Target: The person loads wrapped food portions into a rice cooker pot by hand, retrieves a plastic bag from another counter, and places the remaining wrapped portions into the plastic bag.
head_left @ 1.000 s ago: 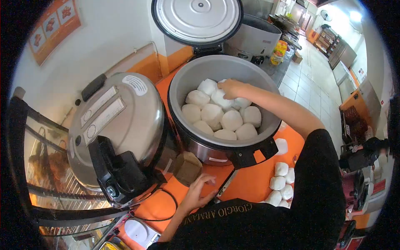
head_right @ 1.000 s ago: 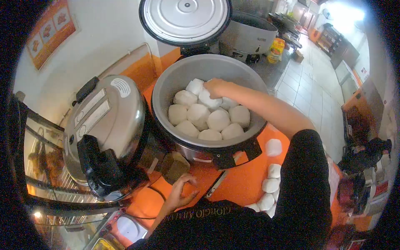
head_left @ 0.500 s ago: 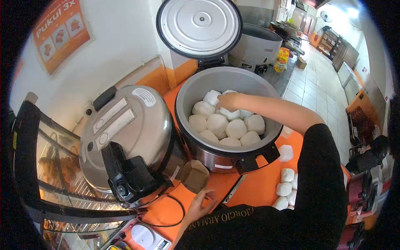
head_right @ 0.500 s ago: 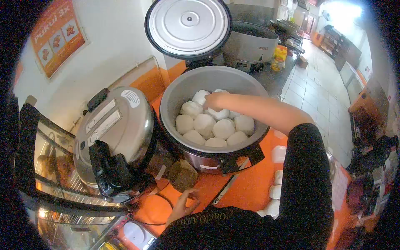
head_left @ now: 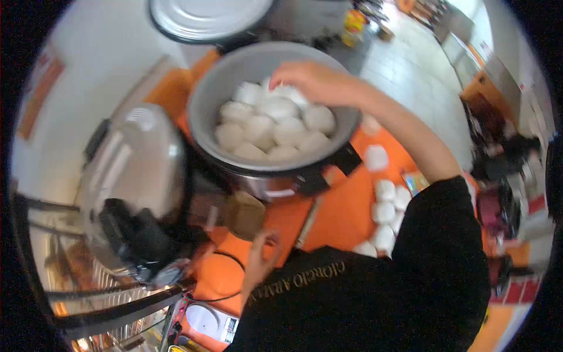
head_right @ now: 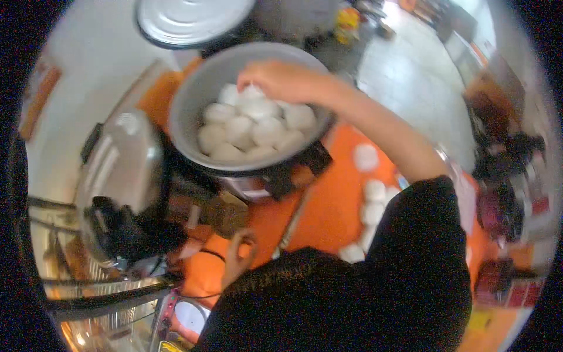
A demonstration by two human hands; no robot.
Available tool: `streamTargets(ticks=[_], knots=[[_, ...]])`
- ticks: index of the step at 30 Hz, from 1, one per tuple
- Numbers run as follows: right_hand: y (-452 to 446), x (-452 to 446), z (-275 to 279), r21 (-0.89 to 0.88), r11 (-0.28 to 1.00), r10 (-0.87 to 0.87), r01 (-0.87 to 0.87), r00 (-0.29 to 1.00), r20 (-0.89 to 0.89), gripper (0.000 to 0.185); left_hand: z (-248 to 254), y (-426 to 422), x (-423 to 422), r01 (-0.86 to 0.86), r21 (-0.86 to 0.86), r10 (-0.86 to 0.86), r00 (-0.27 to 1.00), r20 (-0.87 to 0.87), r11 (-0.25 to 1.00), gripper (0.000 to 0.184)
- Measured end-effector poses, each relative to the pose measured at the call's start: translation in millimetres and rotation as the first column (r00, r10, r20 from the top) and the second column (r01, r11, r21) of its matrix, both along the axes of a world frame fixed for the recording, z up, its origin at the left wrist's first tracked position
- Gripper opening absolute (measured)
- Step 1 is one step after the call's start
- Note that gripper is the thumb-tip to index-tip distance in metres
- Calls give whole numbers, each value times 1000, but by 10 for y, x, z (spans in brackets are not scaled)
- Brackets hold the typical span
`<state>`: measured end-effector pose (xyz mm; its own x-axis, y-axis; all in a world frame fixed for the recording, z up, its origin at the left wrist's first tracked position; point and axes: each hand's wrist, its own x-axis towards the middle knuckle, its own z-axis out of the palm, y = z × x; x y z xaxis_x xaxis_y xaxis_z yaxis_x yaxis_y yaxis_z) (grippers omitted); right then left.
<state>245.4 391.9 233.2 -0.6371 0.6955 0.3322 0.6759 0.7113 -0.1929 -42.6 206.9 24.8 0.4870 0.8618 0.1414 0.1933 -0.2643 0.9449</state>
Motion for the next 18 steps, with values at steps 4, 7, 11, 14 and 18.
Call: streamTargets(ticks=[4,7,11,14,18], knots=[[-1376,643,140,-105,847,-531,521,833,-152,19,69,16,101,75,-10,-75,997,20,997,25],[-1982,1302,-756,-245,431,-813,869,491,312,27,82,4,241,169,-59,-170,985,-11,984,25],[-2416,1683,-2496,-199,322,-725,926,376,577,55,116,-20,607,312,-99,-310,950,31,945,25],[-2433,1584,-2596,-233,260,-768,937,347,538,68,138,-64,867,437,-213,-439,897,42,874,27],[-2406,1246,-2072,-412,227,-861,882,380,338,71,-104,-166,1115,464,-291,-452,885,112,837,35]])
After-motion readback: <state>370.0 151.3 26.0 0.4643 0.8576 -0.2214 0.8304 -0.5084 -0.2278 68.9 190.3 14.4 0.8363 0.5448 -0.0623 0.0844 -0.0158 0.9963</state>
